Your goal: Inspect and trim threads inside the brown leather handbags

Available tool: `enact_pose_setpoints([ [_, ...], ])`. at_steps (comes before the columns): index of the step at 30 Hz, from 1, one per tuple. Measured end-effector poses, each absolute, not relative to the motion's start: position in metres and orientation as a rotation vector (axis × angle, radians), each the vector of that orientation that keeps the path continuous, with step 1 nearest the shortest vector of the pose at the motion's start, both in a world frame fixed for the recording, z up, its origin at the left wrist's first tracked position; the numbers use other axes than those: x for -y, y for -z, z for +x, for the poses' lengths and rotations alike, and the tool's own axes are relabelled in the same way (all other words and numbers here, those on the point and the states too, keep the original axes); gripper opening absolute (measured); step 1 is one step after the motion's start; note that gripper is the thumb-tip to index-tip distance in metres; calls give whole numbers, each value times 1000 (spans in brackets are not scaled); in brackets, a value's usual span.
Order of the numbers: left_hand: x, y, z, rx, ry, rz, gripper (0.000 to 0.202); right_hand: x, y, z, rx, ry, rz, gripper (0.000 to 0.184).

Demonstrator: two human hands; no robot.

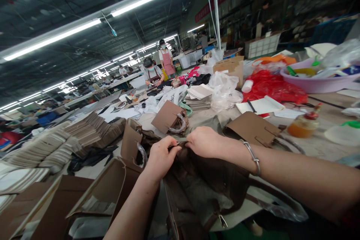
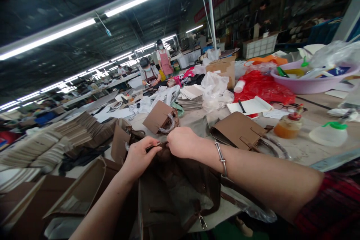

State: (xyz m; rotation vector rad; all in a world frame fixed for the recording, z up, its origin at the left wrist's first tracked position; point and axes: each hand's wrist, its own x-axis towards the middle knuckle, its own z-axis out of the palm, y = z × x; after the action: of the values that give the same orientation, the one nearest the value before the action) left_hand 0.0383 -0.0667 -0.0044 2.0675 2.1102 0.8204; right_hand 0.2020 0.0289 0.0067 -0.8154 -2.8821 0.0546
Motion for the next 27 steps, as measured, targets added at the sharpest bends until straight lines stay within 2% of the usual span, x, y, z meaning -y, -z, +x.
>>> enact_pose_setpoints([
  [3,74,5,30,-2021,-931,1879,44,-27,-6,199,2850,-62,-869,31],
  [4,77,5,27,-2047,-895,1846,49,-26,-6,199,2844,-79,-880,31],
  [8,88,3,18,-2161,-553,1940,27,-18,-7,204,2799,-133,-969,32],
  [11,89,-1,21,-2166,-441,2006,20,-13,-6,208,2766,-123,-1024,33],
  [16,84,-2,28,-2264,-486,1920,27,-11,-7,207,2805,-162,-1036,34],
  [22,79,3,32,-2183,-734,1925,24,-16,-6,212,2780,-186,-1025,36],
  [25,78,4,34,-2198,-768,1888,21,-22,-4,218,2771,-347,-928,35],
  [27,77,4,35,-2193,-765,1887,19,-27,-4,220,2750,-442,-853,41],
])
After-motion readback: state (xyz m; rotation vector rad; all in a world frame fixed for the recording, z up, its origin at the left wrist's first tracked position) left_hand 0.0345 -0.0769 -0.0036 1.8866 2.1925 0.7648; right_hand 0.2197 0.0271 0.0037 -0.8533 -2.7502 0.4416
